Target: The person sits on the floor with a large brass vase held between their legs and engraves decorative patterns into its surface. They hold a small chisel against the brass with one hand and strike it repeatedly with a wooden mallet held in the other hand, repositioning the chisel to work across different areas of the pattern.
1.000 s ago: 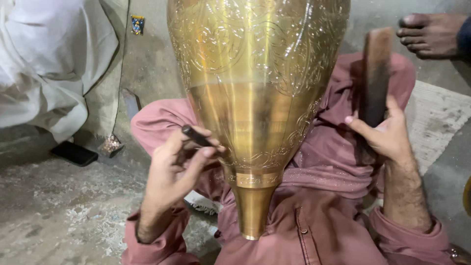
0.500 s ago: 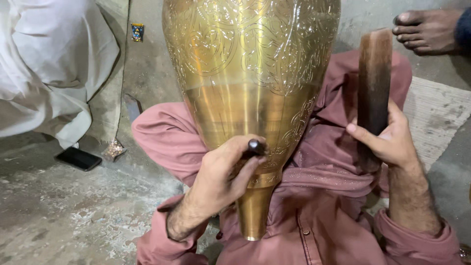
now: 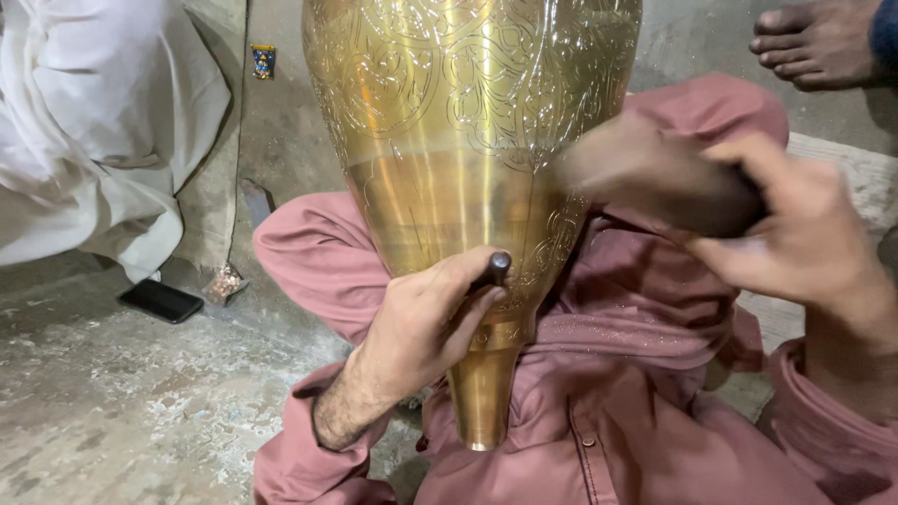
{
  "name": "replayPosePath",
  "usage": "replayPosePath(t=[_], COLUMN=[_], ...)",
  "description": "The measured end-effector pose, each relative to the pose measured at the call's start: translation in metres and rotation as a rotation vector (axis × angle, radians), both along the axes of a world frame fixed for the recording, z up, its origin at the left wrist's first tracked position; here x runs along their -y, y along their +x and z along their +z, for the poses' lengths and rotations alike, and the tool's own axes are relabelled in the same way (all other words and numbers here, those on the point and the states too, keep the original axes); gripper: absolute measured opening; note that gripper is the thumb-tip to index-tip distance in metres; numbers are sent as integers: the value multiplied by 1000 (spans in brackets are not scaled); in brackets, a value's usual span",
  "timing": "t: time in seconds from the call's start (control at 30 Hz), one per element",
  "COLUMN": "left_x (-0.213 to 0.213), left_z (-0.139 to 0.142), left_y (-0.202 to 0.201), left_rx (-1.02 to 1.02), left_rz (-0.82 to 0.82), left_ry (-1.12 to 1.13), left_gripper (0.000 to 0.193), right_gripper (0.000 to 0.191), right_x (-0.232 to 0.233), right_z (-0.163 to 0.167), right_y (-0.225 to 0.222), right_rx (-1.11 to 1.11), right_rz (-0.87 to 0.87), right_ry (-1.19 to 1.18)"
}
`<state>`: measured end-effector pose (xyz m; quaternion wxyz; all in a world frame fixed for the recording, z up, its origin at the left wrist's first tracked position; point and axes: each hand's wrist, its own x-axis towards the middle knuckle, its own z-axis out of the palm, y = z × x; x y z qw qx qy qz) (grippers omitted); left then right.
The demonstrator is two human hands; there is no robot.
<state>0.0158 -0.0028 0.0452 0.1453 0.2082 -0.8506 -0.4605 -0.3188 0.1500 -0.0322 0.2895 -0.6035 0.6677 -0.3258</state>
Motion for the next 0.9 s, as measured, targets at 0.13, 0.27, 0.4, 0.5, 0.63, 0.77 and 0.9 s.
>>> replayPosePath(t=[0.13,0.27,0.4,0.5,0.63,0.77,0.9], left_x=[6,11,11,13,16,22,28], left_z=[1,3,4,5,8,8,7], left_y=[-1,-1,-4,-5,-7,-10,-14], left_rx=[-8,77,115,142,146,109,149], left_rz=[-57,-175,-162,-194,-219,-293,-372], left_ry=[15,-30,-18,-2,11,-45,-33], left_gripper=[46,65,62,66,62,61,56], right_gripper=[52,53,55,53,49,47,45], right_x=[14,21,18,9,8,10,2], right_z=[34,55,44,33,21,15,12], right_y=[10,11,9,4,5,10,15], right_rx=[-149,-378,-164,-462,-121,-111,-472], right_rz=[74,120,5,136,63,67,27], right_ry=[-202,-119,99,-114,-60,-148,-128])
